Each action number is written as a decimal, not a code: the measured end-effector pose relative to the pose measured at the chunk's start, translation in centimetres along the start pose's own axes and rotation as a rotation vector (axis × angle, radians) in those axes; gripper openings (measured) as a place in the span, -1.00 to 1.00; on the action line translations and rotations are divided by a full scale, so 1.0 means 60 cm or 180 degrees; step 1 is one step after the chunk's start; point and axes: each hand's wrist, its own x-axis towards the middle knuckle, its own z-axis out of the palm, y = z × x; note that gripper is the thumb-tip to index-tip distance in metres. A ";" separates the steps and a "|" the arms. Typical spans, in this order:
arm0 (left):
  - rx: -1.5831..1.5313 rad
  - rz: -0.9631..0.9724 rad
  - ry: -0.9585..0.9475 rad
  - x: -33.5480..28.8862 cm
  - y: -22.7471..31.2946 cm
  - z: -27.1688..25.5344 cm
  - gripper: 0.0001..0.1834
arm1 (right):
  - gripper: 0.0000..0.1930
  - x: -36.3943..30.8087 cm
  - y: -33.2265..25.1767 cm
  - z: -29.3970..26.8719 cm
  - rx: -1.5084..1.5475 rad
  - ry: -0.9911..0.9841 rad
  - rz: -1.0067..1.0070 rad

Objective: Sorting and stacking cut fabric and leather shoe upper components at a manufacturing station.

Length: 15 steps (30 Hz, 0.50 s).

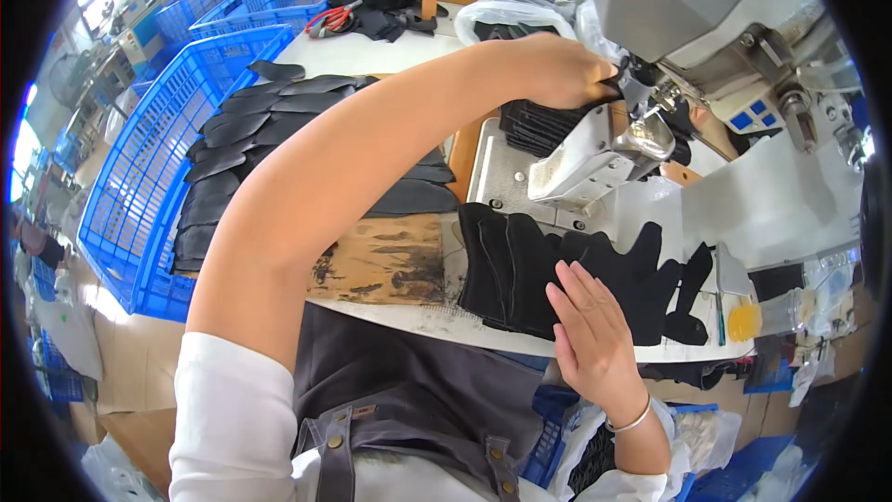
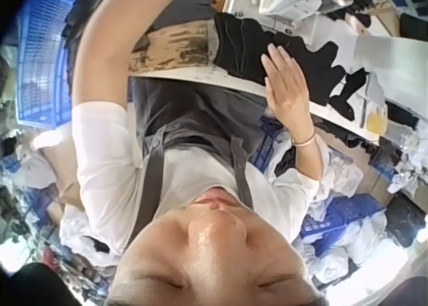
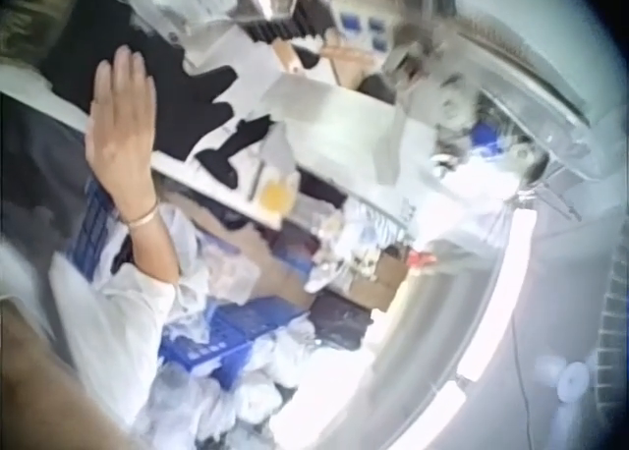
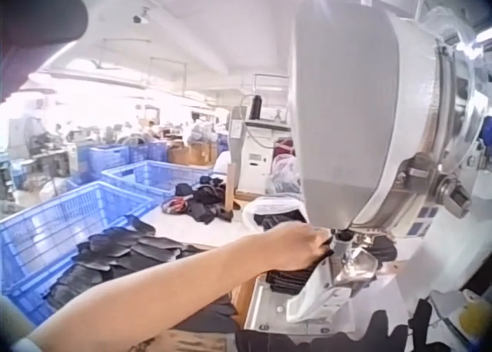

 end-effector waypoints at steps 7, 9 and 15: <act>-0.0041 0.0189 0.0923 -0.041 -0.047 0.002 -0.17 | -0.51 -0.003 -0.005 -0.003 0.0090 -0.0069 0.0081; 0.0127 0.0358 0.1686 -0.080 -0.065 -0.009 -0.32 | -0.51 -0.008 -0.005 -0.002 0.0086 -0.0019 0.0200; -0.0621 -0.1121 -0.0435 -0.349 -0.165 0.005 -0.68 | -0.54 -0.015 -0.008 -0.001 0.0177 0.0033 0.0160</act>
